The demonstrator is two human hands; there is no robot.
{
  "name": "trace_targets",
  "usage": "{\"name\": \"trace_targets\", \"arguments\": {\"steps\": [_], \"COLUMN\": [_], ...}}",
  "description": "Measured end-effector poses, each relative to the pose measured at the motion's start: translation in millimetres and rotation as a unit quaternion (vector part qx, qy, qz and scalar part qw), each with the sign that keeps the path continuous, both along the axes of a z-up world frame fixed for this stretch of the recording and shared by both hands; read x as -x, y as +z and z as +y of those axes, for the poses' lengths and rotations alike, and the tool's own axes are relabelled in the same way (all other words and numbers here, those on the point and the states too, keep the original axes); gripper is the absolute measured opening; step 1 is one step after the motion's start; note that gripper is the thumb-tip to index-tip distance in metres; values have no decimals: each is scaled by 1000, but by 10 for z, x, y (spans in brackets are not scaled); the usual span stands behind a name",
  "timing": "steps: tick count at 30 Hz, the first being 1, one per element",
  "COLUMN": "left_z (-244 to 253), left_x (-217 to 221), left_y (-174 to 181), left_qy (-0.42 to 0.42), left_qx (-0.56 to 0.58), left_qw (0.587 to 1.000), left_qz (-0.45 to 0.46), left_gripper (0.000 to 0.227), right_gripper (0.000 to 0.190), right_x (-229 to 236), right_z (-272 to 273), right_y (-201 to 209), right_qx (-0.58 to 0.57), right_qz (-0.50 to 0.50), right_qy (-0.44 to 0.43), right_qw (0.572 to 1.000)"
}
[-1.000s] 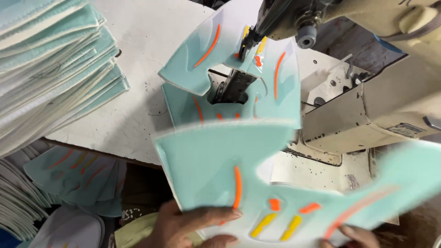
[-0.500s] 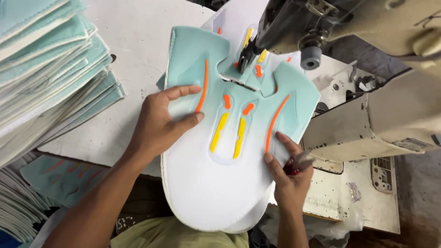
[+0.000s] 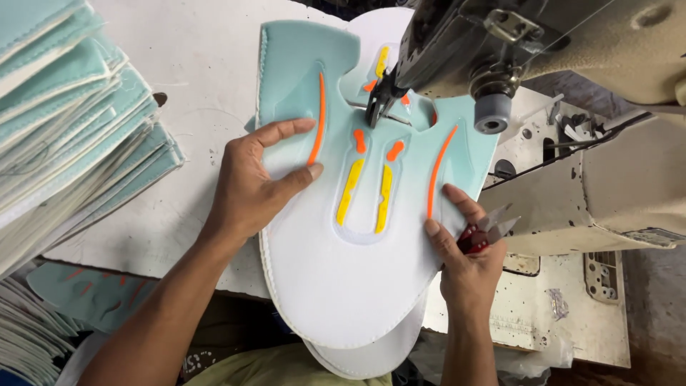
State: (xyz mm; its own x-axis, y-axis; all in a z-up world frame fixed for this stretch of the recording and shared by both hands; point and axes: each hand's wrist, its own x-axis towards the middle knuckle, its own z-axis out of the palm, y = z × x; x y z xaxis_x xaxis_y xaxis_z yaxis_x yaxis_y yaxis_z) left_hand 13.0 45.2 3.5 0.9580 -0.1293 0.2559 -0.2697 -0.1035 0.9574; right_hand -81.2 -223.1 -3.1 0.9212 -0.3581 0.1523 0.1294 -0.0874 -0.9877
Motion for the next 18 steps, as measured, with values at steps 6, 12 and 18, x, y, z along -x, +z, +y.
{"name": "trace_targets", "arguments": {"steps": [6,12,18], "left_z": [-78,-123,-50], "left_x": [-167,-276,-260], "left_y": [-1,-25,299], "left_qy": [3,12,138], "left_qx": [5,-19,-251], "left_qw": [1000,1000,947], "left_qz": [-15,-17,-148], "left_gripper": [50,49,79], "right_gripper": [53,52,50], "right_x": [-180,-377,-561], "right_z": [-75,-177,-313], "right_y": [33,23,93], "right_qx": [-10,-22,-31], "right_qz": [-2,-1,-7], "right_qy": [5,13,28], "right_qw": [1000,1000,999]}}
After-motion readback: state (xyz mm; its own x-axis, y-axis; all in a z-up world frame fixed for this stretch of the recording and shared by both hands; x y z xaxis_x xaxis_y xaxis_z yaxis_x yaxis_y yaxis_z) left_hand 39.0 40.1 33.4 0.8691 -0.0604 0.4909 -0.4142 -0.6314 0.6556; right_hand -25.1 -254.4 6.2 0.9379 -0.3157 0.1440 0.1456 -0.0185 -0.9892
